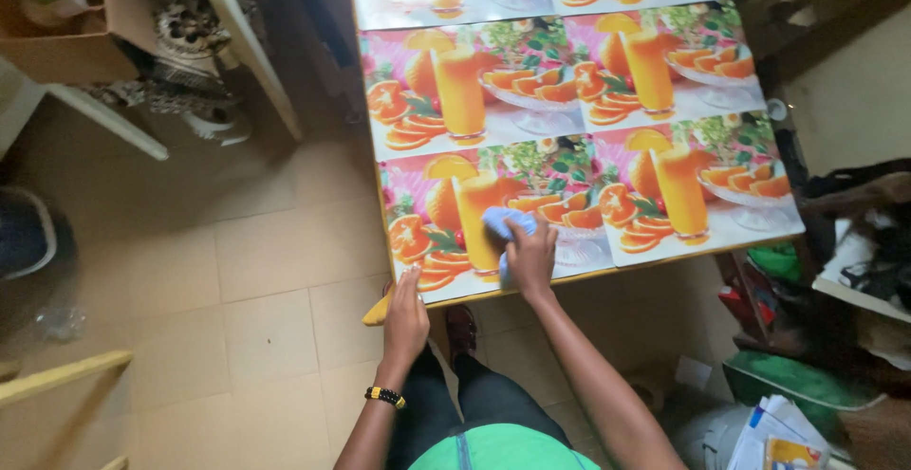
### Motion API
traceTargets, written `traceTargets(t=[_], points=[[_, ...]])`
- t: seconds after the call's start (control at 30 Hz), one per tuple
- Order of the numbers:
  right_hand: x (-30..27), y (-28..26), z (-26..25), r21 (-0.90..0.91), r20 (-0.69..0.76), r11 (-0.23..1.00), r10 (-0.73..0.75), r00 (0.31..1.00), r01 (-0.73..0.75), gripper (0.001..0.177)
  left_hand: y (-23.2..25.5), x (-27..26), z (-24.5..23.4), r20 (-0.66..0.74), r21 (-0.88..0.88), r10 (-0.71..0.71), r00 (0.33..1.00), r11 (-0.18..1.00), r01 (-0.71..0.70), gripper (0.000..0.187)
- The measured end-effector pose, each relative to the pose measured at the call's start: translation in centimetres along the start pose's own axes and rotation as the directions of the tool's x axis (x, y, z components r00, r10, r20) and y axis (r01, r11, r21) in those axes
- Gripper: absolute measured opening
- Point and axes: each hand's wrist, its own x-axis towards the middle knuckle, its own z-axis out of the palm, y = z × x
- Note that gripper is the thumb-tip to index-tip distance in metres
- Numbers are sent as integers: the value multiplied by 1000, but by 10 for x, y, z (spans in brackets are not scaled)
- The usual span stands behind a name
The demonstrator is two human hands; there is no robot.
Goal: The person wipes the table surface using a cloth.
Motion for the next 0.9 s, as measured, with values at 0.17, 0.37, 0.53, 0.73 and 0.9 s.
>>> traceTargets(t=[0.17, 0.37, 0.53, 0.73, 0.9], points=[[-25, -6, 28, -23, 63, 986, -162, 985, 164, 44, 57, 9, 13, 120, -61, 44, 992, 997, -37, 66], [-56, -3, 17, 30, 89, 944, -329, 940, 327, 49, 67, 11, 41, 190, -54, 65, 980, 997, -55, 68], [-28, 51, -18, -97, 70, 995, -6, 998, 13, 51, 38, 4, 61, 349, 428, 113, 930, 864, -266, 56], [-55, 77, -60, -204, 13, 932, 307, 952, -298, 56, 55, 8, 72, 327, 633, 45, 944, 731, -254, 55], [-110, 88, -64, -83, 97, 927, 374, 922, -367, 47, 82, 17, 80, 198, 483, 110, 974, 854, -195, 52]])
